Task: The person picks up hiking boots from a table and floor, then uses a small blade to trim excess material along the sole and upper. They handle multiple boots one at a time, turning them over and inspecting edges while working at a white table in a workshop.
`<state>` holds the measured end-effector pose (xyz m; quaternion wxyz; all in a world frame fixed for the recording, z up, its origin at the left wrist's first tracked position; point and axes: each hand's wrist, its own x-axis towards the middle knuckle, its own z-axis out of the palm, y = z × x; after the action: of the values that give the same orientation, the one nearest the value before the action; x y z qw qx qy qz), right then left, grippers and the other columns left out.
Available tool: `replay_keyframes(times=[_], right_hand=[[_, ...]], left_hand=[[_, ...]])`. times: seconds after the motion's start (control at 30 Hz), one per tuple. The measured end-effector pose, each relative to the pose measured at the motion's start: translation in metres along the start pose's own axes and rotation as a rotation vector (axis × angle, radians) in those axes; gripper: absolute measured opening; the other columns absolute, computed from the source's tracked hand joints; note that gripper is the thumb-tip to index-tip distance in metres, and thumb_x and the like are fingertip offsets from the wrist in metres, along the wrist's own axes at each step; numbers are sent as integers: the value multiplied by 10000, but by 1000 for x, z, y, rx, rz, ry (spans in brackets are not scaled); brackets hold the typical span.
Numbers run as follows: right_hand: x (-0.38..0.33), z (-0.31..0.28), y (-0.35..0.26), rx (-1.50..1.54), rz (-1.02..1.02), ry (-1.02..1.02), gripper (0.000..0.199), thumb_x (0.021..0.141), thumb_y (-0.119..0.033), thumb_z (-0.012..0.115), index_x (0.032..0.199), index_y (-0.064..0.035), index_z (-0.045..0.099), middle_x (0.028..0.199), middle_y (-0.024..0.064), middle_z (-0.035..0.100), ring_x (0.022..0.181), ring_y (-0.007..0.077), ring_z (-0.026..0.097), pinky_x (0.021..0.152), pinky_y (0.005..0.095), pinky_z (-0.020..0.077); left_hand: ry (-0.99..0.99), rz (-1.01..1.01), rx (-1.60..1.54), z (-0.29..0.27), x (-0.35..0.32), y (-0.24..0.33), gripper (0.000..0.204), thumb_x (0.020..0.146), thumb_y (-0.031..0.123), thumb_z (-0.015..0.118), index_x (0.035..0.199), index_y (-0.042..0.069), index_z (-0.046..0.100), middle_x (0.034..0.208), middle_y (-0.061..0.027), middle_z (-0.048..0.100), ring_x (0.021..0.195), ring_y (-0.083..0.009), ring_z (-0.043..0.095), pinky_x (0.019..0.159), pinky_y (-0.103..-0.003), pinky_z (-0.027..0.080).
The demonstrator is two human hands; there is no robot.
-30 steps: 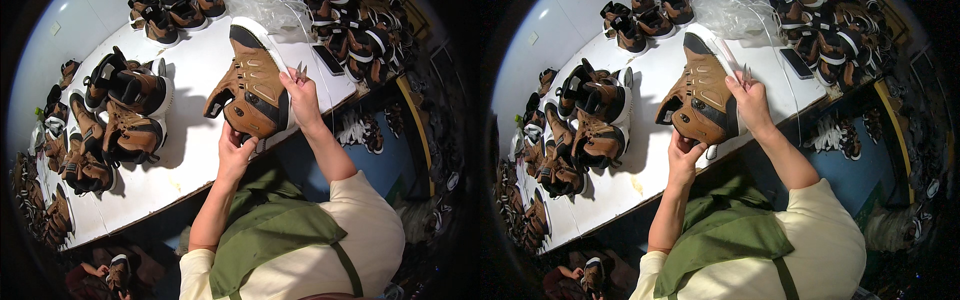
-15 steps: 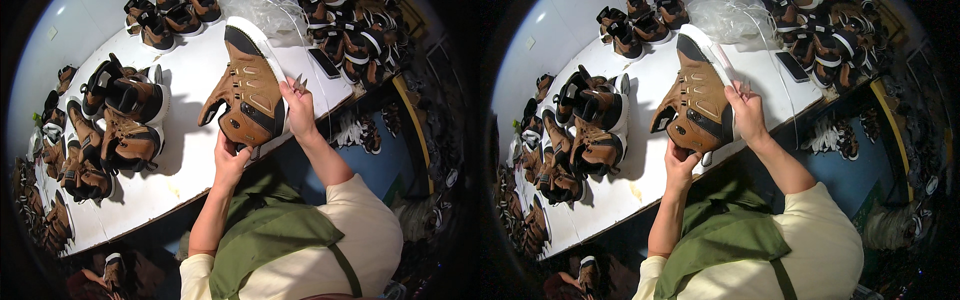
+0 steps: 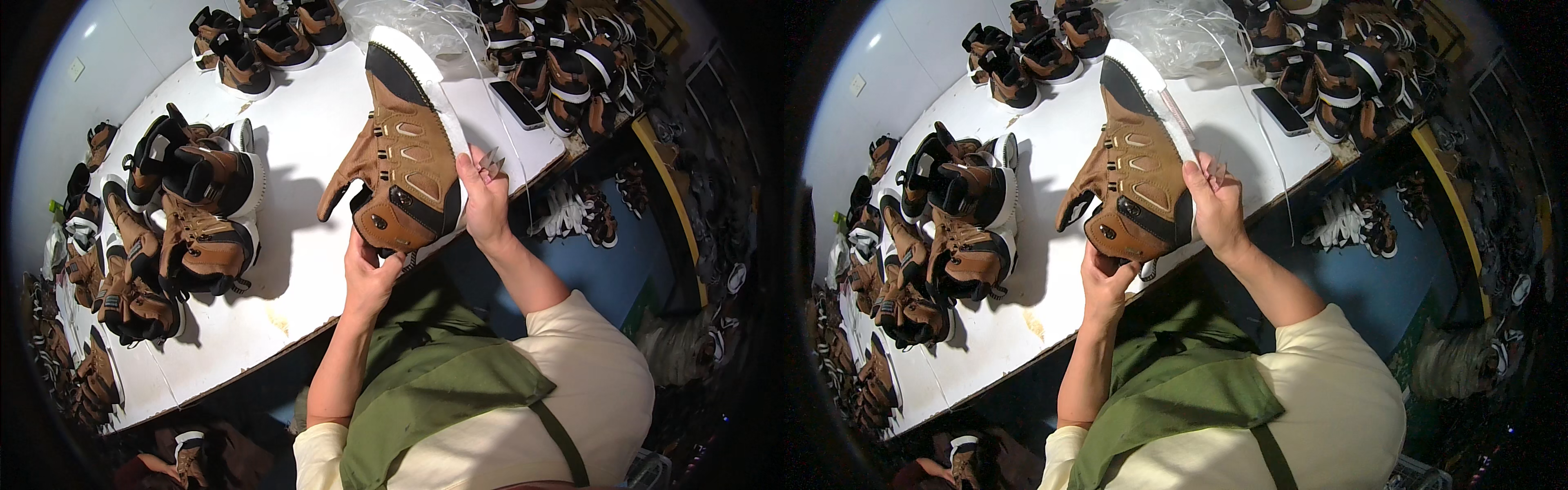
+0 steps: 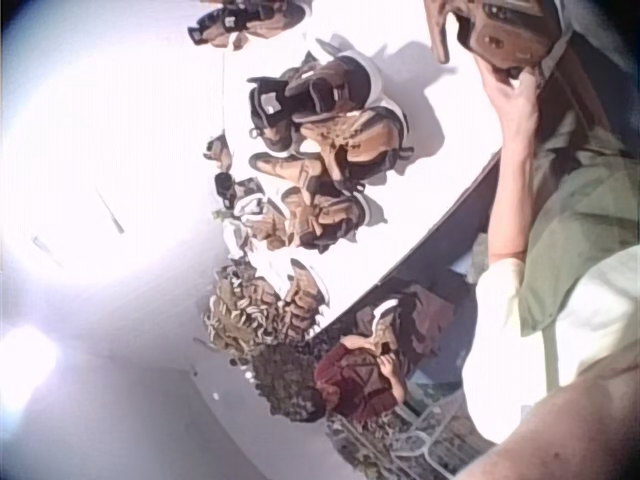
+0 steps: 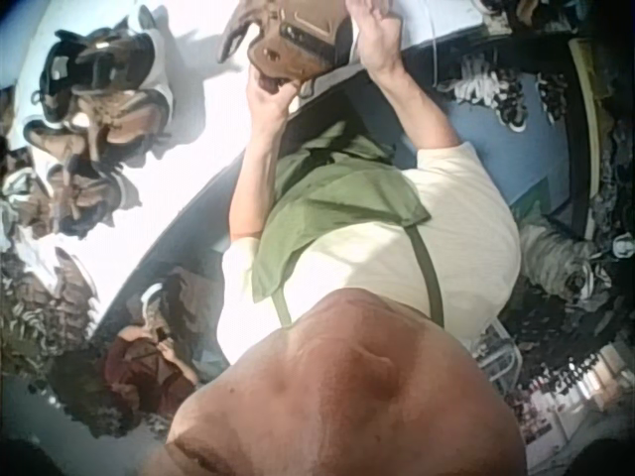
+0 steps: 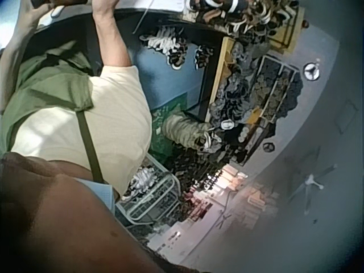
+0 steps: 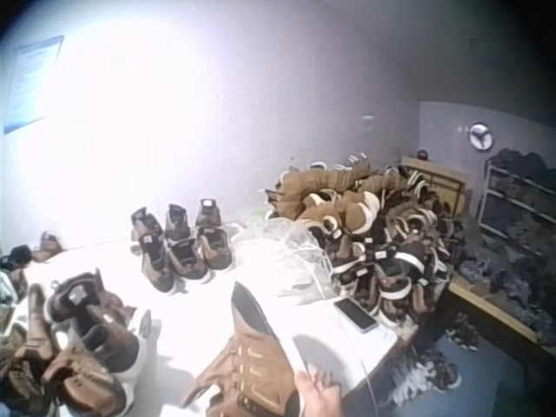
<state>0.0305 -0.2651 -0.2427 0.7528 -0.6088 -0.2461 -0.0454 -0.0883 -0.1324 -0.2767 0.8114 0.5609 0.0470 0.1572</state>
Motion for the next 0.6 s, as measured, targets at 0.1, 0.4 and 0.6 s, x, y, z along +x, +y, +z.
replay_keyframes(times=[0.1, 0.4, 0.6], right_hand=[[-3, 3, -13, -110, -33, -17, 306, 970, -187, 470, 1123, 59, 569, 872, 6, 588, 805, 68, 485, 737, 227, 407], [-5, 6, -29, -126, 1, -66, 303, 955, -154, 502, 1148, 73, 556, 926, 27, 621, 826, 62, 509, 752, 221, 424], [-5, 9, -30, -50, 37, -59, 296, 943, -135, 513, 1141, 79, 561, 946, 35, 624, 849, 63, 522, 771, 226, 429]], left_hand=[[25, -31, -59, -1, 1, -5, 511, 681, -55, 550, 1178, -3, 446, 1078, -70, 553, 990, -152, 549, 869, -289, 451], [11, -120, -181, -5, 0, -7, 583, 647, -56, 514, 1220, 6, 423, 1102, -66, 554, 1003, -161, 553, 850, -284, 459], [-48, -78, -260, -6, 0, -8, 596, 735, 9, 545, 1306, 5, 373, 1205, -86, 523, 1111, -178, 501, 947, -312, 402]])
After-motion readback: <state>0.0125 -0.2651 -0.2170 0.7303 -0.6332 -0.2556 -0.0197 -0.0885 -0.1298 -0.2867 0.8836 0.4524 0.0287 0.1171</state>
